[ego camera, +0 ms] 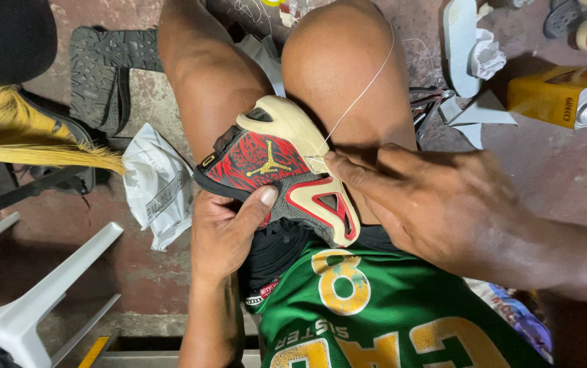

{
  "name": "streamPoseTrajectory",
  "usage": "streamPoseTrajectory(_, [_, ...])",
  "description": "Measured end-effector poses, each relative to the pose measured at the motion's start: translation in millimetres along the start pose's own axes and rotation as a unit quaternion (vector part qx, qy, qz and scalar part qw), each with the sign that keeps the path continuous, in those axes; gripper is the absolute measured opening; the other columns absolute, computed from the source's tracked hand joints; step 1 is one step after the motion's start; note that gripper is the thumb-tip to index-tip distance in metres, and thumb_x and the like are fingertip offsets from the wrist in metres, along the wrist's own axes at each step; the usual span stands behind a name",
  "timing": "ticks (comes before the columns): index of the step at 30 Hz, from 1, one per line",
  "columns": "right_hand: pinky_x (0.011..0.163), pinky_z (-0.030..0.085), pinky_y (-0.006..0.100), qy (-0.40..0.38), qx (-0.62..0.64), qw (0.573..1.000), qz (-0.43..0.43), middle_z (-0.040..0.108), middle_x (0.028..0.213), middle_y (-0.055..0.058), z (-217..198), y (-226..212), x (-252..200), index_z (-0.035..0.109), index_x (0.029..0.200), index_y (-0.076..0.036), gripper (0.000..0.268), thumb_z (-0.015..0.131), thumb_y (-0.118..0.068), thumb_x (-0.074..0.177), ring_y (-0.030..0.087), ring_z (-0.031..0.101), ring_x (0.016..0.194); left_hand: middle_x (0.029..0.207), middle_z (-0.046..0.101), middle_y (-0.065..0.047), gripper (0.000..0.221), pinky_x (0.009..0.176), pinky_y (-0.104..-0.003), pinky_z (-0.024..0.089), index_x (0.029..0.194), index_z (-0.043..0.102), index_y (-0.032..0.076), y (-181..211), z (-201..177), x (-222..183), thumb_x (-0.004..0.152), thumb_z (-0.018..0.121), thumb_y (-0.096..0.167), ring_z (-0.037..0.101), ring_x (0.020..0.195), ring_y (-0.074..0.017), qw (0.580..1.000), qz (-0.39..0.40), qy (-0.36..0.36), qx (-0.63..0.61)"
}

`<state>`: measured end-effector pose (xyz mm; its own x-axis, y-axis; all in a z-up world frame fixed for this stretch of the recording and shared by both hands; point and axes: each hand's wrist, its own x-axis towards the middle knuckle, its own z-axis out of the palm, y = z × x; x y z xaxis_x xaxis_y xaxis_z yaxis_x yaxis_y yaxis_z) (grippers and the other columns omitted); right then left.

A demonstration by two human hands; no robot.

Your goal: The person stitches a sneaker by hand using a needle and thread, pulling the thread through the sole and upper of the shoe while holding it on their lap.

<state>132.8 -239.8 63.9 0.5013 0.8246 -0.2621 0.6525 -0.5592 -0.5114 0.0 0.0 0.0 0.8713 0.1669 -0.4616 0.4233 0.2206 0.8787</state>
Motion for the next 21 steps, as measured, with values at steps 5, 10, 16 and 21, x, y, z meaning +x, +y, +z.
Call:
streamPoseTrajectory(5, [0.044, 0.051, 0.041, -0.076, -0.056, 0.995, -0.032, 0.069, 0.086, 0.005, -25.2, 2.0, 18.6, 0.065, 0.14, -0.018, 0.063, 0.069, -0.023, 0.078, 0.025, 0.066, 0.051, 0.106, 0.076, -0.002, 0.019, 0.088, -0.028, 0.053, 0.115, 0.074, 0.0, -0.4, -1.7, 3.2, 0.097, 0.072, 0.003, 0.065, 0.094, -0.0079, 1.0, -0.016, -0.007, 0.01])
streamPoseTrajectory(10, [0.046, 0.053, 0.042, -0.085, -0.07, 0.99, -0.085, 0.07, 0.091, 0.005, -34.9, 3.1, 39.7, 0.066, 0.133, -0.015, 0.054, 0.068, -0.021, 0.08, 0.025, 0.069, 0.058, 0.108, 0.076, -0.001, 0.019, 0.09, -0.027, 0.055, 0.115, 0.074, 0.002, 6.3, -2.9, 10.6, 0.096, 0.071, 0.004, 0.066, 0.096, -0.0067, 0.999, 0.002, -0.023, 0.047])
streamPoseTrajectory(16, [0.048, 0.054, 0.046, -0.153, -0.101, 0.982, -0.055, 0.07, 0.099, 0.007, -36.3, -0.4, 51.8, 0.064, 0.137, -0.018, 0.056, 0.064, -0.028, 0.081, 0.029, 0.07, 0.063, 0.109, 0.076, 0.0, 0.019, 0.091, -0.027, 0.054, 0.116, 0.073, 0.002, 6.0, -1.6, 12.9, 0.098, 0.069, 0.005, 0.066, 0.097, -0.0061, 1.0, 0.004, -0.03, 0.002])
streamPoseTrajectory(21, [0.056, 0.058, 0.048, -0.169, -0.137, 0.974, -0.056, 0.071, 0.096, 0.006, -34.3, -3.4, 63.9, 0.065, 0.135, -0.021, 0.058, 0.067, -0.03, 0.078, 0.03, 0.073, 0.074, 0.104, 0.076, 0.001, 0.017, 0.087, -0.026, 0.055, 0.113, 0.074, 0.002, 4.6, -3.4, 16.2, 0.098, 0.071, 0.007, 0.065, 0.093, -0.0057, 0.998, 0.009, -0.017, 0.051])
